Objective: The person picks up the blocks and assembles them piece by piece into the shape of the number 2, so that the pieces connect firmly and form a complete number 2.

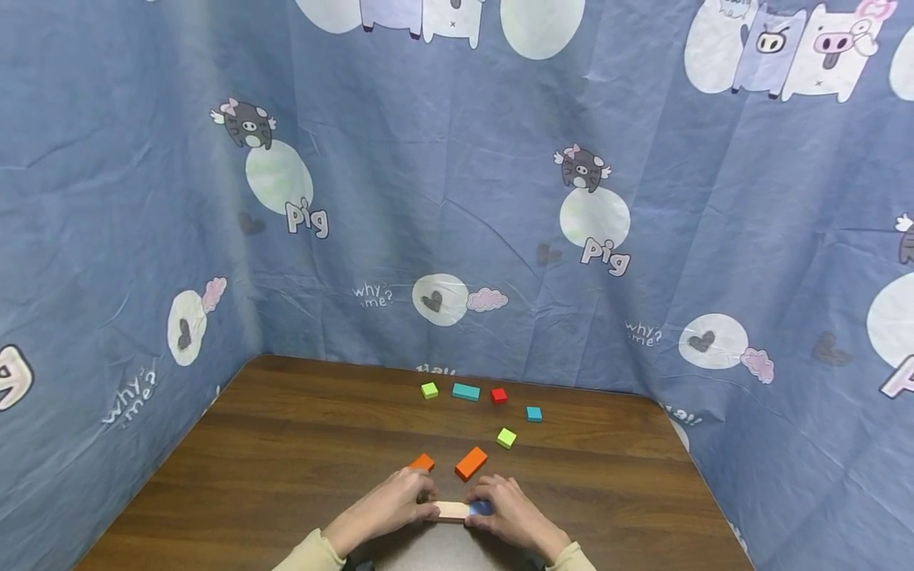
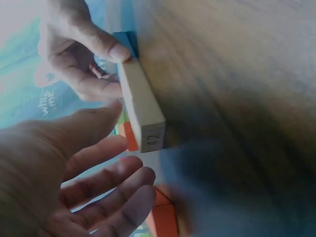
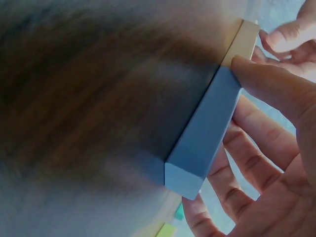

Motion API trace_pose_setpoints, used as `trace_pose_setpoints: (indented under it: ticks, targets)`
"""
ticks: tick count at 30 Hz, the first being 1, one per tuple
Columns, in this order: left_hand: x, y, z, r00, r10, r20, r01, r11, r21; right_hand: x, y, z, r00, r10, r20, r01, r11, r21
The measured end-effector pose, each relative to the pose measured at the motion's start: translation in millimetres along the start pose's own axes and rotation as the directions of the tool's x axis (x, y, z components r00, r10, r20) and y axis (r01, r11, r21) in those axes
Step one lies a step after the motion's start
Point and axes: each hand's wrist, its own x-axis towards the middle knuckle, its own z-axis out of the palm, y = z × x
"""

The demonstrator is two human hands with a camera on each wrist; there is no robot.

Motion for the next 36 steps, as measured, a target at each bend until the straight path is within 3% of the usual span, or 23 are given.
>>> trace_pose_setpoints:
  ticks: [7,11,17,27,36]
  targets:
    - [9.8,-3.4,-14.7,0.993,0.055,-0.107,-0.051,0.998,0.038,-0.3,-1,0,1.0,0.003,-0.005,-0.003,1.0,-0.009]
    - [15.2,-6.3,-25.8,0.987,0.038,-0.158,-0.033,0.999,0.035,-0.5,-2,-1,1.0,0.001,-0.006,-0.001,1.0,-0.002]
    - [21.2,-11.7,-36.3,0.983,-0.033,-0.182,0.038,0.999,0.023,-0.7,-1,-1,1.0,0.006,0.007,-0.006,1.0,0.004]
    - [23.4,-25.9,-30.6,0.968,-0.138,-0.208,0.151,0.988,0.044,-0.2,-1,-1,1.0,-0.007,-0.006,0.007,1.0,0.014]
    - [19.0,-35.4,-20.1,0.963,-0.205,-0.174,0.201,0.979,-0.039,-1.6,-1,-2,1.0,-0.014,-0.01,0.014,1.0,0.019]
